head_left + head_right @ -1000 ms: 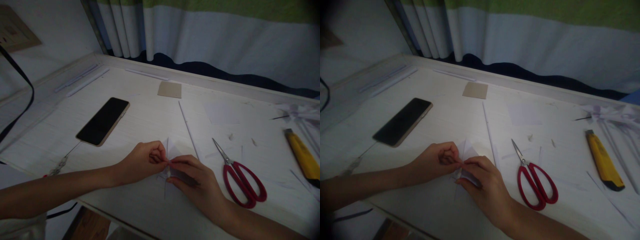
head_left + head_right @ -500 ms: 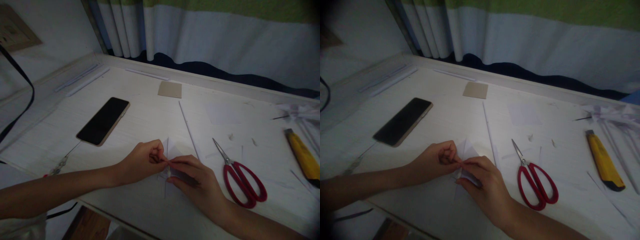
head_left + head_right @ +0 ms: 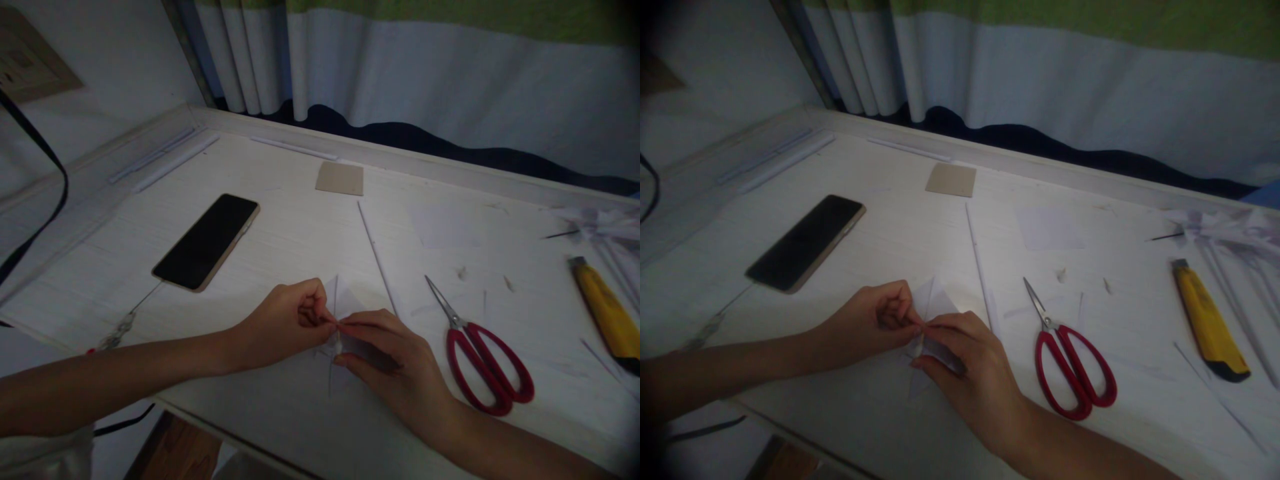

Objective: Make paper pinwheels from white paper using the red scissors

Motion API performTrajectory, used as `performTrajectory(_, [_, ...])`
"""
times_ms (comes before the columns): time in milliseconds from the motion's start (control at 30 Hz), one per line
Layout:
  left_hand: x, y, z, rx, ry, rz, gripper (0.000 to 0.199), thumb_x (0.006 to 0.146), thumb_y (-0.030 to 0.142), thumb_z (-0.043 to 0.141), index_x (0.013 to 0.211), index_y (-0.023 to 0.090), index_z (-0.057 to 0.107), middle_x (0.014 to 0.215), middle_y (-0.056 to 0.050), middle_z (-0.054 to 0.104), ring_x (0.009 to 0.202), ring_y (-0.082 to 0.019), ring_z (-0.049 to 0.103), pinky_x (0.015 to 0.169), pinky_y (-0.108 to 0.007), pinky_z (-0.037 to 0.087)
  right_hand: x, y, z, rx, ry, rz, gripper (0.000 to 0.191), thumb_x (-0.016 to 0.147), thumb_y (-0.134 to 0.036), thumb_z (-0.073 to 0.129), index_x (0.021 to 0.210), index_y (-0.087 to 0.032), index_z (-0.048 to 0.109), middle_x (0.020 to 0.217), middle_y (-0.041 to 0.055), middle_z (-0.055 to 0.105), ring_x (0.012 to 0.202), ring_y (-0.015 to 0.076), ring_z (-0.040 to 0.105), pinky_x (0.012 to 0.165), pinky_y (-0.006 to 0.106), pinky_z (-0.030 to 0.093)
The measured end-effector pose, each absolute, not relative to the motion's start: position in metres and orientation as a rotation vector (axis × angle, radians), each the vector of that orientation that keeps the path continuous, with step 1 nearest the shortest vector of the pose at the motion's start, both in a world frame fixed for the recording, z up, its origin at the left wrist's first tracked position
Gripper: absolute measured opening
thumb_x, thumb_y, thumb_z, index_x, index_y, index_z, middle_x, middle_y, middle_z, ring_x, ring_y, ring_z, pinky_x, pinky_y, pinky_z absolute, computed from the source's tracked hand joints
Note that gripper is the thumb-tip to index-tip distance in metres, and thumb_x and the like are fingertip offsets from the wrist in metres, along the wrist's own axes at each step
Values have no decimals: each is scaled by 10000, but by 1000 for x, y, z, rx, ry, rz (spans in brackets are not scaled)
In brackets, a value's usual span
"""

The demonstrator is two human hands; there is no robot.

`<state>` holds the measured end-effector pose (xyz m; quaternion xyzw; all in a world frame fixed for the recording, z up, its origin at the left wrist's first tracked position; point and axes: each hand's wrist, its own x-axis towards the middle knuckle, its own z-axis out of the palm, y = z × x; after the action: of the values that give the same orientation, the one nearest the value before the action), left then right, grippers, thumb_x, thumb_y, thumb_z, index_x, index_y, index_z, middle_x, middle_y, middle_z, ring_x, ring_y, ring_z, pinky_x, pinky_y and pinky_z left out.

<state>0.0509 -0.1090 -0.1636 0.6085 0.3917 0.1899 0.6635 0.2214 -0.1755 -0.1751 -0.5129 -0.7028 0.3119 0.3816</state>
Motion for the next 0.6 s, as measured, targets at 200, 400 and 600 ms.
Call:
performTrajectory(200, [51,-110,-163,1418,884,438,230,683,139,569,634,179,348,687,7,634,613,-99,603,528,-194,452,221,-175,-174,-1324,-1788,811,234,664,-209,681,895,-188,653,906,58,647,829,182,589,726,315,518])
performTrajectory(400, [51,-111,-163,1461,885,426,231,682,128,559,620,177,342,676,14,623,603,-90,592,522,-181,442,221,-174,-174,-1327,-1778,812,220,659,-214,686,876,-194,660,896,56,651,823,185,593,724,320,521])
performTrajectory(600, [52,-111,-162,1506,912,417,231,670,114,552,610,177,339,636,24,609,563,-85,579,490,-173,425,221,-174,-177,-1298,-1785,808,230,668,-237,677,898,-228,657,893,50,653,821,194,595,712,341,525])
